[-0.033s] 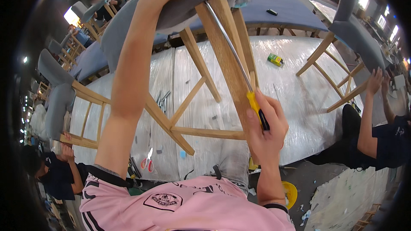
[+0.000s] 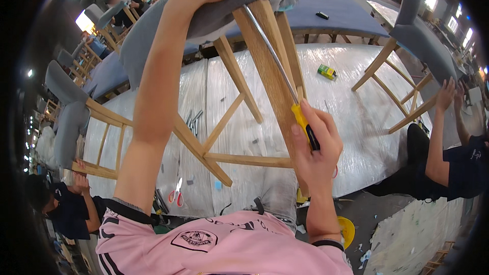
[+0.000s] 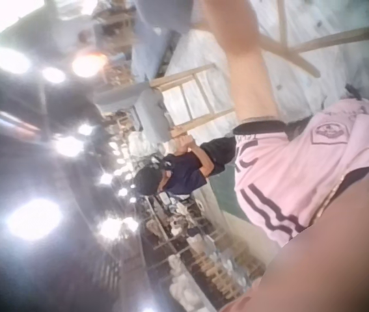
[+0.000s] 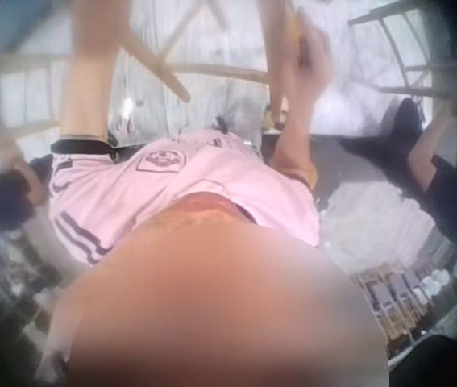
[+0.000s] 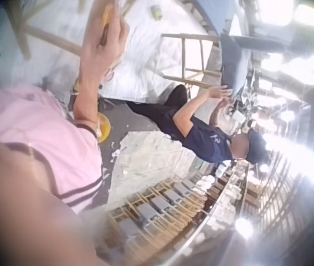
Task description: The person staples gray fabric to the underside of a wooden chair frame using a pneumatic staple gun, then trims excess fabric with scissors. The person repeats this process on multiple chairs in a workshop setting.
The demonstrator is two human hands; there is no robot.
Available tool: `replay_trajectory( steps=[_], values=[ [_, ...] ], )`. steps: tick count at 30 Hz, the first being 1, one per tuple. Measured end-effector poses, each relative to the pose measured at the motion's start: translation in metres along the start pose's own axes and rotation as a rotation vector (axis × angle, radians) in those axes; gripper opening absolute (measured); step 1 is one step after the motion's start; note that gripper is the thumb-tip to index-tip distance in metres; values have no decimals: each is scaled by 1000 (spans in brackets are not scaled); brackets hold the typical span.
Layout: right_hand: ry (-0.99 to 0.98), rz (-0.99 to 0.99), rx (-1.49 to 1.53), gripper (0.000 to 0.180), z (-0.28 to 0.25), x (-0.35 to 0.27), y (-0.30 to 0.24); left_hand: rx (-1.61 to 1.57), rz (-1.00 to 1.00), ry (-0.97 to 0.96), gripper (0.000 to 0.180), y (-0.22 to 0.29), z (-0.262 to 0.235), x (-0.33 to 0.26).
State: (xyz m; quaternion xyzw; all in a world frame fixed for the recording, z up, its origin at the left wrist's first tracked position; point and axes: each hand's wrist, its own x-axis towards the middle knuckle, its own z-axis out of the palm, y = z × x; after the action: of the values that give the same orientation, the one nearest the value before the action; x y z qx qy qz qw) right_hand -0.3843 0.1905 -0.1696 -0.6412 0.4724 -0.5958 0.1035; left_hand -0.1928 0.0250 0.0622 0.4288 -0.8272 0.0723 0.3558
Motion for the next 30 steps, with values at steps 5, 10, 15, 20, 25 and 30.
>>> replay_trajectory(
  steps=[5,10,15,20,25,30],
  values=[
    [8,-105,-24,39,2,3,7,15,7,2,35,5,-6,-3],
    [0,-88,-33,38,-9,-16,21,21,40,38,35,7,-4,-3],
    [9,-111,-20,39,-6,6,19,39,8,0,36,18,-3,-3],
    [-9,-156,1,38,3,10,19,40,31,41,36,7,-7,-6],
    [25,-95,28,38,3,-17,25,77,-57,40,36,6,-12,-5],
    [91,-118,37,41,15,-11,20,78,-26,48,37,12,-4,-3]
  ],
)
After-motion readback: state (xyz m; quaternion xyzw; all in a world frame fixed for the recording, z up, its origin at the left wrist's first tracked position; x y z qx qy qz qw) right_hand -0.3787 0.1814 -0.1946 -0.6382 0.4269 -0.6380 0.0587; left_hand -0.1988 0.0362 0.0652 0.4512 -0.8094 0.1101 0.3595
